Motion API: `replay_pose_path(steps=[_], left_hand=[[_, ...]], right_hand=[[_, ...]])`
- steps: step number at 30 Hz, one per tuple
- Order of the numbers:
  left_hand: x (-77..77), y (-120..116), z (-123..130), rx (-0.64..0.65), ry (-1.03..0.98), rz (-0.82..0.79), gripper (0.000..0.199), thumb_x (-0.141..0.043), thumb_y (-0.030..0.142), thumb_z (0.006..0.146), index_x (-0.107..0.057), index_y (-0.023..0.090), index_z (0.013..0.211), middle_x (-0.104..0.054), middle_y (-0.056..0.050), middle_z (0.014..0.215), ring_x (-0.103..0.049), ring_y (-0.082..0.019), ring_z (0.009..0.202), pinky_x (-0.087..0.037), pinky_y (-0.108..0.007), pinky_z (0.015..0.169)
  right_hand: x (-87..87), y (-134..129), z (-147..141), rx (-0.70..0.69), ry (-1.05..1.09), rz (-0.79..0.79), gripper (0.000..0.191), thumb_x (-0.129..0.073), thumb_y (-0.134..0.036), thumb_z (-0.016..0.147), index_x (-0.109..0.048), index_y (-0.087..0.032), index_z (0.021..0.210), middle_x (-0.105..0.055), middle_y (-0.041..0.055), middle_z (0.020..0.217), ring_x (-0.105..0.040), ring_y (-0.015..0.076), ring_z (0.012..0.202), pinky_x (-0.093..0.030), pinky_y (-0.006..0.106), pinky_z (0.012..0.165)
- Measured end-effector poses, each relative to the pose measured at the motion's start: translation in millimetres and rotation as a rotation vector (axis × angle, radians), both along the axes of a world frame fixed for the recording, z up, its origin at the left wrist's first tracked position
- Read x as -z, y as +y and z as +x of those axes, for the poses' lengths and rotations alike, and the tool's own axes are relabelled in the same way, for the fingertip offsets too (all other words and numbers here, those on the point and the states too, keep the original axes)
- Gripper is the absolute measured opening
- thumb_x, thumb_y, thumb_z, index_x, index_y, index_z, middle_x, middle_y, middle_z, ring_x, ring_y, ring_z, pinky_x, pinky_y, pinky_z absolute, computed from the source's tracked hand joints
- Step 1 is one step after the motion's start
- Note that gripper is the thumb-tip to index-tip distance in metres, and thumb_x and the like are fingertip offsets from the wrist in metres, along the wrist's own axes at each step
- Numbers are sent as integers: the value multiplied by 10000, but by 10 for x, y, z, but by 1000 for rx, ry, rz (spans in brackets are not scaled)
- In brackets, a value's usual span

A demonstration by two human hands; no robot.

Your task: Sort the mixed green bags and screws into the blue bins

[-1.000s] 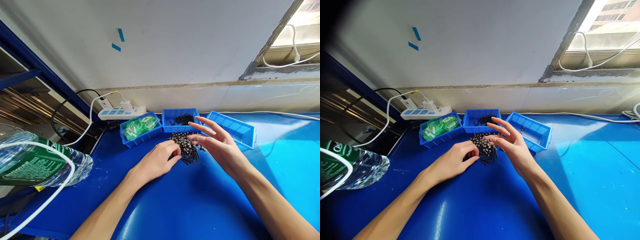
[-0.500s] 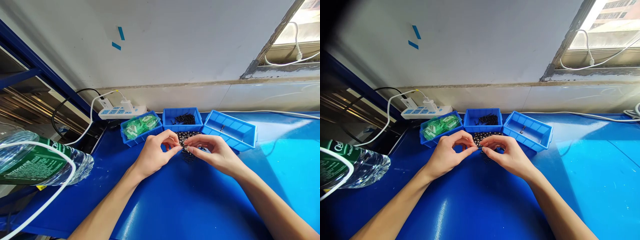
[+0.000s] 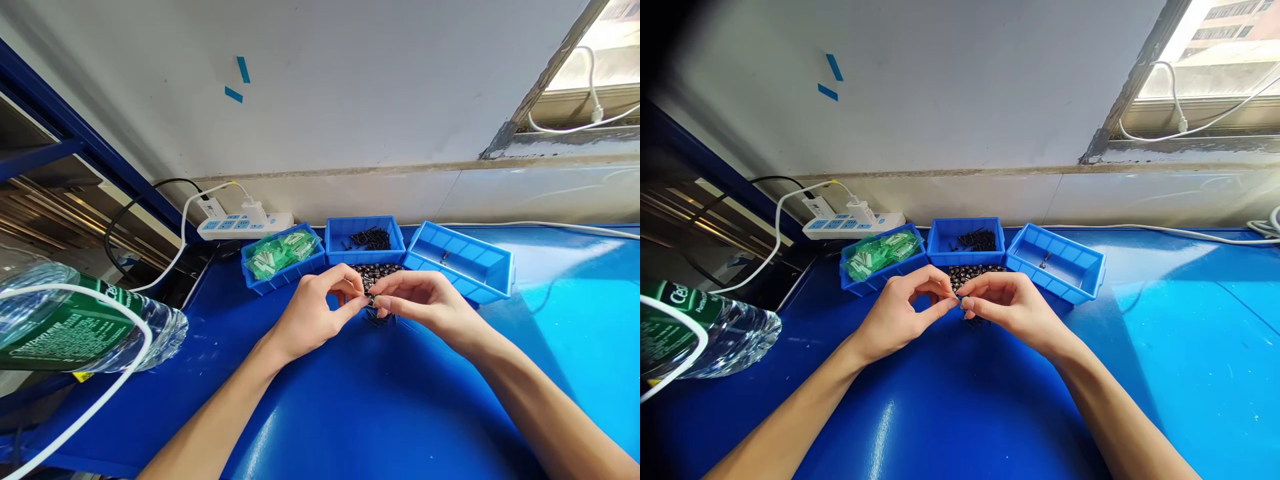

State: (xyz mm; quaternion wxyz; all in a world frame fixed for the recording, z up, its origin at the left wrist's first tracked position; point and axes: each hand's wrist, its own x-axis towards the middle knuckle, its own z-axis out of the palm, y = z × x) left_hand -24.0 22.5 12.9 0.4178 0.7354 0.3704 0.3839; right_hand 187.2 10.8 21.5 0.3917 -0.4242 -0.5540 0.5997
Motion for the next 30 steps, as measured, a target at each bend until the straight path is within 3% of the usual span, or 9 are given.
replay_pose_path(steps=[4,6,8,10,13,21,30], left_hand=[[3,12,-23,41,160,82,69,-717,142,907,-673,195,899,-735,37,814,-682,-119,728,-525,-218,712],[27,18,-29,61,278,152,58,-729,149,911,-690,188,891,-727,20,824,-678,-139,753,-524,-240,730],[67,18,-26,79,382,210,54,-753,160,903,-706,184,914,-731,-3,871,-686,-166,800,-534,-266,763],[111,12,-13,93,464,239,75,-768,175,900,-714,183,952,-734,-25,931,-696,-190,846,-547,-292,796],[158,4,8,112,547,248,23,-725,172,938,-716,182,957,-729,-42,984,-704,-209,898,-553,-314,821],[141,23,6,133,601,248,108,-640,133,989,-691,181,906,-703,-36,954,-686,-194,862,-546,-301,791],[126,-4,9,155,567,319,45,-663,177,988,-707,173,994,-702,-49,1020,-693,-207,930,-557,-318,844]], right_hand=[[-23,12,24,35,-8,-11,291,-914,-453,700,-796,-196,769,-719,19,659,-655,166,634,-540,304,632],[-16,16,28,118,29,8,268,-900,-450,718,-812,-213,806,-761,35,733,-690,180,687,-570,320,689],[1,14,19,220,104,17,311,-896,-421,726,-834,-260,984,-823,63,996,-752,228,879,-601,365,825],[21,8,4,287,176,22,468,-891,-372,741,-789,-335,1196,-760,54,1320,-738,268,1111,-589,413,960],[47,1,-2,283,207,22,584,-863,-304,791,-700,-410,1342,-643,16,1507,-696,268,1239,-569,430,1031],[42,-10,58,217,111,51,415,-811,-341,863,-731,-340,1270,-694,62,1435,-758,253,1072,-599,420,944],[56,7,70,221,68,82,334,-823,-392,847,-783,-326,1172,-737,71,1350,-769,224,960,-596,384,876]])
